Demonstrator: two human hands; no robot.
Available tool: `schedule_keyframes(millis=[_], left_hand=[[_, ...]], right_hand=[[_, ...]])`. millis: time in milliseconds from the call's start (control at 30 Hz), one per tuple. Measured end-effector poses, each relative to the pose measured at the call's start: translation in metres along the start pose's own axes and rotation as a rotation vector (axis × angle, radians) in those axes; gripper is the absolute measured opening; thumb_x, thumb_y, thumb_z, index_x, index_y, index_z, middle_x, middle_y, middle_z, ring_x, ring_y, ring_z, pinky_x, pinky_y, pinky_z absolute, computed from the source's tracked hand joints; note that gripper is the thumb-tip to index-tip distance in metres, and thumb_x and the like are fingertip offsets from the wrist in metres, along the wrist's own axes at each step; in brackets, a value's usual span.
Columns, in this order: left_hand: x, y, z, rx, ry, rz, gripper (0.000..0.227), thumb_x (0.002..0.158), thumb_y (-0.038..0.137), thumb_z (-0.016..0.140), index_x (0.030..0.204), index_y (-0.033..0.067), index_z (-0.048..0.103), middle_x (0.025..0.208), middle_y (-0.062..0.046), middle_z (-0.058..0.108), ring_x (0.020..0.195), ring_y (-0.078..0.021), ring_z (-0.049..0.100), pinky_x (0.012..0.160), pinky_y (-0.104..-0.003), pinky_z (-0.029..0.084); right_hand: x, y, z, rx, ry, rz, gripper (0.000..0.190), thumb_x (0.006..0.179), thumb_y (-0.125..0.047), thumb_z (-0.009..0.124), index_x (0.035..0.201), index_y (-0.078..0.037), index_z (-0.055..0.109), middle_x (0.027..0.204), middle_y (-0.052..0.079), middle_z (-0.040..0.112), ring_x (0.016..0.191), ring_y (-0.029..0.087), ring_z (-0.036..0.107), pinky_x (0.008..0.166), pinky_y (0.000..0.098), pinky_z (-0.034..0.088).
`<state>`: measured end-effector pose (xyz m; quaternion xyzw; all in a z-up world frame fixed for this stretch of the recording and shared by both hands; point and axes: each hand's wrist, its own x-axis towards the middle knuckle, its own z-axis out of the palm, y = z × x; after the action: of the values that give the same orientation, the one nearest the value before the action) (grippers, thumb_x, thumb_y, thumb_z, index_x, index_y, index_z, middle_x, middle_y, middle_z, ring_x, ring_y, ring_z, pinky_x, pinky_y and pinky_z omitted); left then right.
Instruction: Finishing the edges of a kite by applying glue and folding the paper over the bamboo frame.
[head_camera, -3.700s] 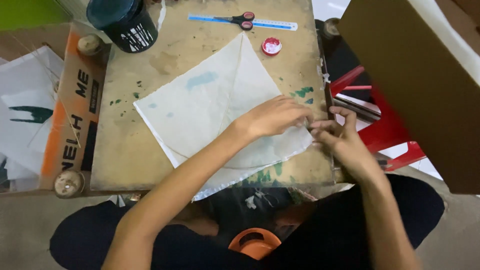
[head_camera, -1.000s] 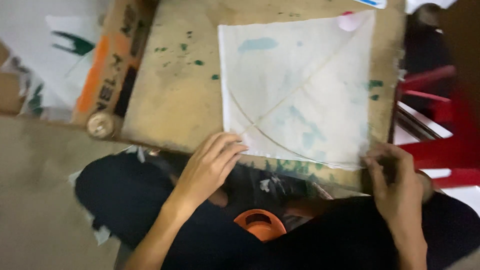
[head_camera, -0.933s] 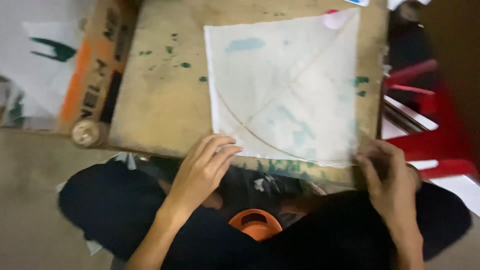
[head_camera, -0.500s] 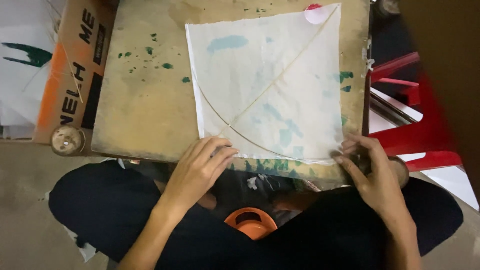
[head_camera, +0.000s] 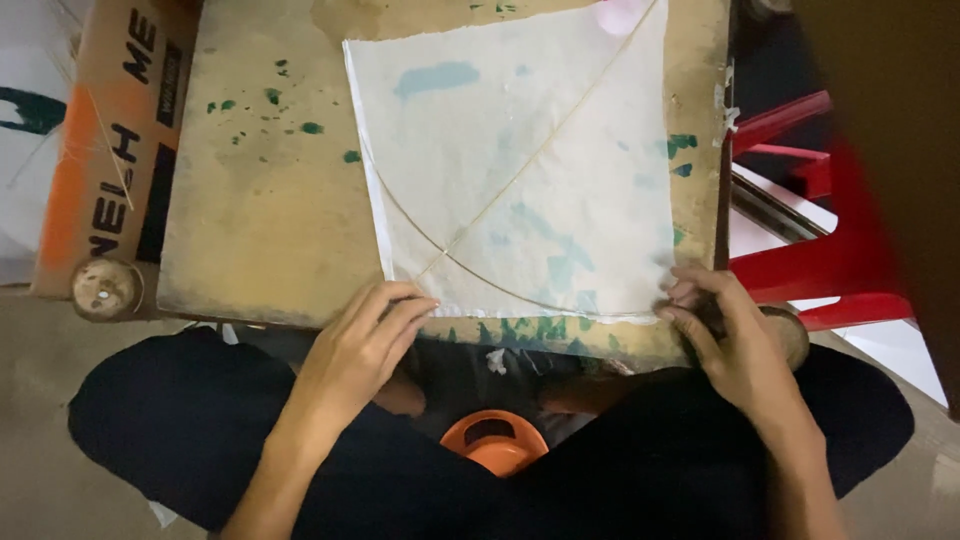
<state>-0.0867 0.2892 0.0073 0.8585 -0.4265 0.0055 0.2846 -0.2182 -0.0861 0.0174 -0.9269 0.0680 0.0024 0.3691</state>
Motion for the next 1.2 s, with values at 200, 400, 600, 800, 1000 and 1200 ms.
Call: schedule_keyframes(millis=[200,400,600,800,1000,1200], left_hand=[[-0.001,-0.004,0.0,0.088,0.027,0.029,0.025,0.095,0.002,0.069,0.119,0.0039,0.066,0.114,-0.006,0.059,0.102,-0.0219,0.063,0.081,-0.037,0.056],[-0.004,-0.009,-0.005,0.096,-0.008,0.017,0.024,0.095,0.004,0.069,0.119,0.0045,0.066,0.115,-0.006,0.061,0.102,-0.0215,0.065,0.075,-0.038,0.056],[-0.004,-0.009,-0.004,0.079,0.053,0.092,0.018,0.096,0.006,0.071,0.113,0.0007,0.066,0.114,-0.01,0.061,0.102,-0.0255,0.062,0.086,-0.04,0.054],[-0.004,-0.011,-0.006,0.108,0.046,0.074,0.018,0.099,0.01,0.068,0.116,0.0037,0.065,0.113,-0.008,0.062,0.1,-0.024,0.064,0.085,-0.038,0.052],[-0.013,-0.02,-0.003,0.115,0.065,0.117,0.014,0.099,0.007,0.068,0.112,0.0025,0.066,0.113,-0.008,0.066,0.104,-0.0246,0.064,0.089,-0.039,0.053],[-0.02,-0.019,-0.012,0.191,0.101,0.078,0.02,0.098,0.007,0.072,0.116,0.0032,0.065,0.112,-0.008,0.061,0.103,-0.0225,0.061,0.082,-0.037,0.056]], right_hand=[[0.006,-0.013,-0.001,-0.08,-0.041,0.142,0.055,0.089,-0.008,0.067,0.14,-0.009,0.046,0.153,0.017,0.053,0.128,0.032,0.059,0.099,0.0464,0.052],[0.01,-0.029,-0.011,-0.04,-0.127,0.263,0.05,0.091,-0.012,0.065,0.14,-0.014,0.054,0.127,0.009,0.068,0.123,0.023,0.064,0.106,0.0415,0.05],[0.001,-0.021,-0.005,-0.036,-0.046,0.097,0.051,0.087,-0.012,0.071,0.136,-0.007,0.057,0.131,0.012,0.067,0.131,0.026,0.06,0.111,0.0397,0.046],[-0.004,-0.007,-0.004,-0.037,0.012,-0.007,0.031,0.092,-0.007,0.067,0.123,-0.007,0.062,0.13,0.011,0.069,0.124,0.024,0.066,0.108,0.0375,0.051],[-0.01,0.034,0.014,-0.257,0.161,-0.174,0.041,0.095,-0.003,0.075,0.133,0.002,0.062,0.135,0.016,0.07,0.117,0.031,0.066,0.102,0.0381,0.049],[-0.006,0.015,0.015,-0.238,0.171,-0.097,0.049,0.097,-0.005,0.074,0.139,0.018,0.064,0.129,0.034,0.067,0.118,0.044,0.063,0.108,0.0472,0.046]])
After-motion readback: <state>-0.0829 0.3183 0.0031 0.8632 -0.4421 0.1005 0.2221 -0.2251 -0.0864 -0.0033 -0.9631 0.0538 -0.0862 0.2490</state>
